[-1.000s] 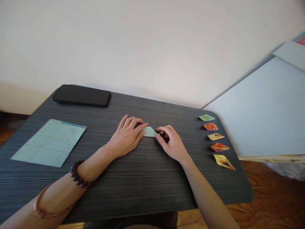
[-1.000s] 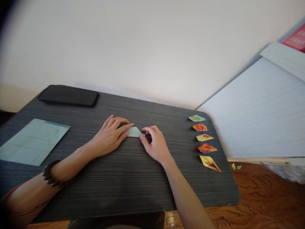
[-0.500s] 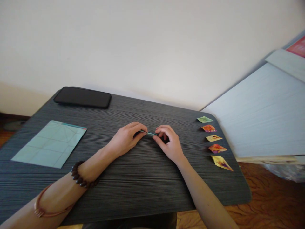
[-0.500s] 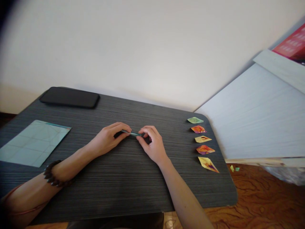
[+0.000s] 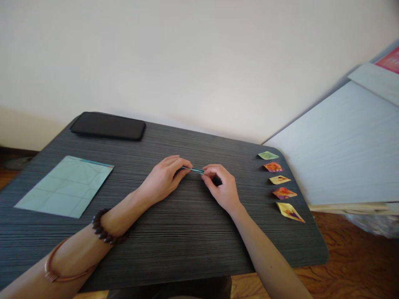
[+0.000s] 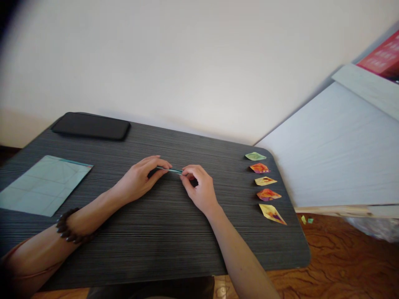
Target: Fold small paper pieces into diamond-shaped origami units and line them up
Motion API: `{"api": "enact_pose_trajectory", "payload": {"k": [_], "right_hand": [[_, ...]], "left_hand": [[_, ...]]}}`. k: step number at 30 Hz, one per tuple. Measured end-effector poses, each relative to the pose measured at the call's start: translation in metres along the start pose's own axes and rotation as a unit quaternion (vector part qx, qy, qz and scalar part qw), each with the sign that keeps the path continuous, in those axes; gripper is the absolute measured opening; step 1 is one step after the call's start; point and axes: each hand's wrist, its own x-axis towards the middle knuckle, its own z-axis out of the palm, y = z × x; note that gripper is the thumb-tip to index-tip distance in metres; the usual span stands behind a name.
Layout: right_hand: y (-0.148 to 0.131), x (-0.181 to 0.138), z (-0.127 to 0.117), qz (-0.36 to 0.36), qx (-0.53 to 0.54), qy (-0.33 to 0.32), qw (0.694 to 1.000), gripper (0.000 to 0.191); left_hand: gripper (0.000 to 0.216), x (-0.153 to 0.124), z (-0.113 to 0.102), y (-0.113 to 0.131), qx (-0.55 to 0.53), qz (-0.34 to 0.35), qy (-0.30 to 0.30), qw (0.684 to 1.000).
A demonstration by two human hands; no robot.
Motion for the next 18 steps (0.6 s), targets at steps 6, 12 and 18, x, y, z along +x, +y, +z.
{"api": "enact_pose_trajectory", "payload": {"k": [6,12,18], "right_hand": [[0.0003,-0.0006,0.0003,0.014,0.005,0.001,1.0,0.006],[-0.0018,-0.0011,0.0002,0.005,-0.001,-0.021,1.0,0.008],[-0.0051,-0.0014,0.0015,0.01,0.005,-0.03,0.999,0.009]], "left_hand": [[0.012,0.0005,-0.0017,-0.0008,0.015,0.041,-0.009,0.999],[0.013,0.0002,-0.0023,0.0036,0.035,0.067,-0.015,0.997],[0.016,-0.0024,-0.0019,0.005,0.03,0.062,-0.016,0.998]]}}
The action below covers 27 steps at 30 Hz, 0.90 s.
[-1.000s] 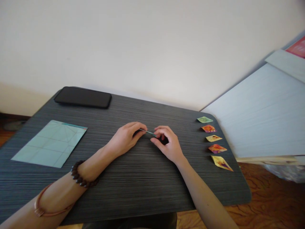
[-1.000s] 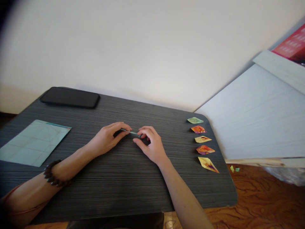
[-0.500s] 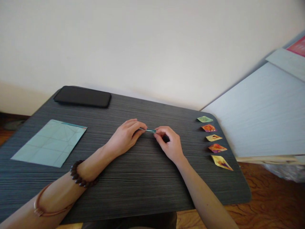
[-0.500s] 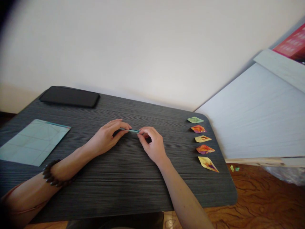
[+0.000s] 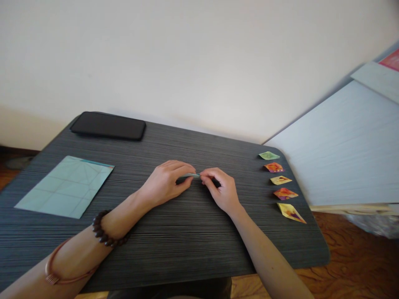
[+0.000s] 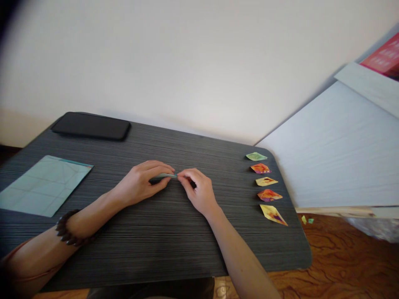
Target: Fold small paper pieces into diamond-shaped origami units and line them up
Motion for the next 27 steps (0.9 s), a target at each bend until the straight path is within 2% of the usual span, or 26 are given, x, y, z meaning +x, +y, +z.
{"api": "enact_pose_trajectory", "payload": {"k": [6,13,21,27], "right_hand": [[0.0028,-0.0037,0.0019,0.036,0.026,0.012,0.999,0.009],[0.0039,-0.0045,0.0033,0.031,0.012,0.002,0.999,0.008],[0.0035,-0.0045,0.0036,0.005,0.009,0.003,1.0,0.007],[0.0032,-0.0047,0.0032,-0.04,0.02,0.032,0.998,0.008]], "left_hand": [[0.019,-0.0009,-0.0009,0.0019,-0.055,-0.021,-0.009,0.998],[0.012,-0.0005,-0.0013,0.0037,-0.057,-0.03,-0.035,0.997],[0.015,-0.0015,-0.0013,0.0039,-0.033,-0.053,-0.046,0.997],[0.015,-0.001,-0.0005,0.0034,-0.048,-0.106,-0.014,0.993]]}}
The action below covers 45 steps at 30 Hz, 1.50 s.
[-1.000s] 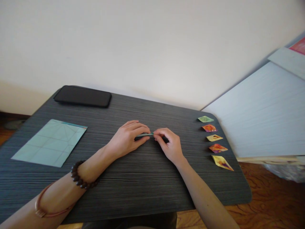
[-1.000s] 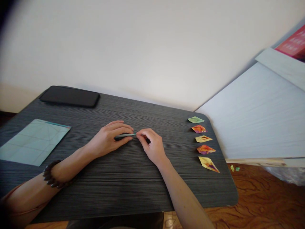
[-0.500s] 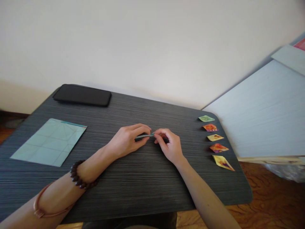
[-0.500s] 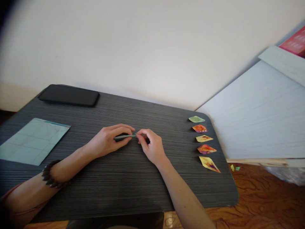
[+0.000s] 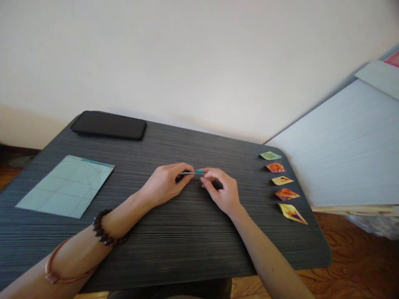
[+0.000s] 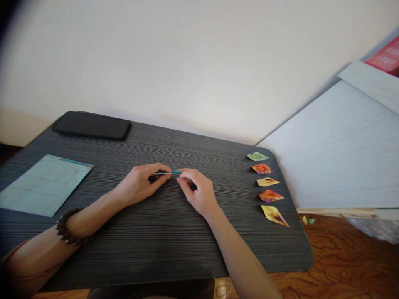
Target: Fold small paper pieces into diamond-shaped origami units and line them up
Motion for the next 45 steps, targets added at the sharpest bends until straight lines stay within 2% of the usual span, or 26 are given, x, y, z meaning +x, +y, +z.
{"api": "enact_pose_trajectory", "payload": {"k": [6,13,21,26,31,35,45], "right_hand": [[-0.0008,0.0013,0.0003,0.01,-0.028,0.015,0.999,0.01],[-0.0003,0.0001,0.0023,0.015,-0.013,0.027,0.999,0.011],[-0.0002,0.0,0.0023,0.025,-0.025,0.021,0.999,0.013],[0.0002,-0.0003,0.0022,0.024,-0.039,0.011,0.999,0.011],[-0.0025,0.0001,0.0017,0.043,-0.046,-0.007,0.998,0.013],[-0.0051,0.0015,0.0001,0.031,-0.059,-0.014,0.998,0.013],[-0.0028,0.003,0.0013,0.019,-0.029,0.007,0.999,0.011]], "left_hand": [[0.018,-0.0003,0.0008,0.0005,-0.012,0.008,0.022,1.0],[0.016,-0.0011,0.0011,0.0013,-0.026,0.019,0.003,0.999],[0.015,0.0002,-0.0002,0.0044,-0.024,0.049,0.018,0.998],[0.014,-0.0003,0.0008,0.0019,-0.012,0.099,0.022,0.995],[0.013,-0.0003,0.0024,0.0001,0.043,0.144,0.025,0.988],[0.013,-0.0003,0.0005,0.0007,0.075,0.166,0.023,0.983],[0.015,-0.0016,0.0012,0.001,0.054,0.129,0.024,0.99]]}}
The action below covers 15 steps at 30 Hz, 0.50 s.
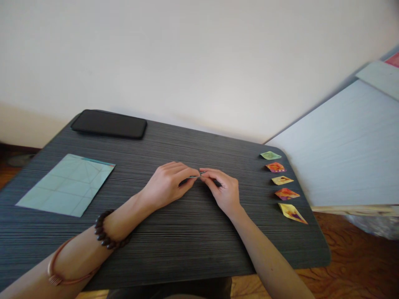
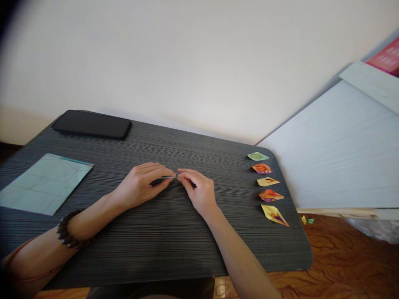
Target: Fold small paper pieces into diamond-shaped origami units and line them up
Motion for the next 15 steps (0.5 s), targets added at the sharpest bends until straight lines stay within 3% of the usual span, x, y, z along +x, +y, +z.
{"api": "enact_pose_trajectory", "payload": {"k": [7,15], "right_hand": [[0.0005,-0.0014,0.0013,0.036,0.045,0.037,0.998,0.007],[-0.0013,-0.0013,-0.0009,0.004,-0.014,-0.012,1.0,0.01]], "left_hand": [[0.012,0.0018,-0.0031,0.0035,-0.034,-0.03,0.024,0.999],[0.014,-0.0001,-0.0002,0.001,-0.016,0.0,0.02,1.0]]}}
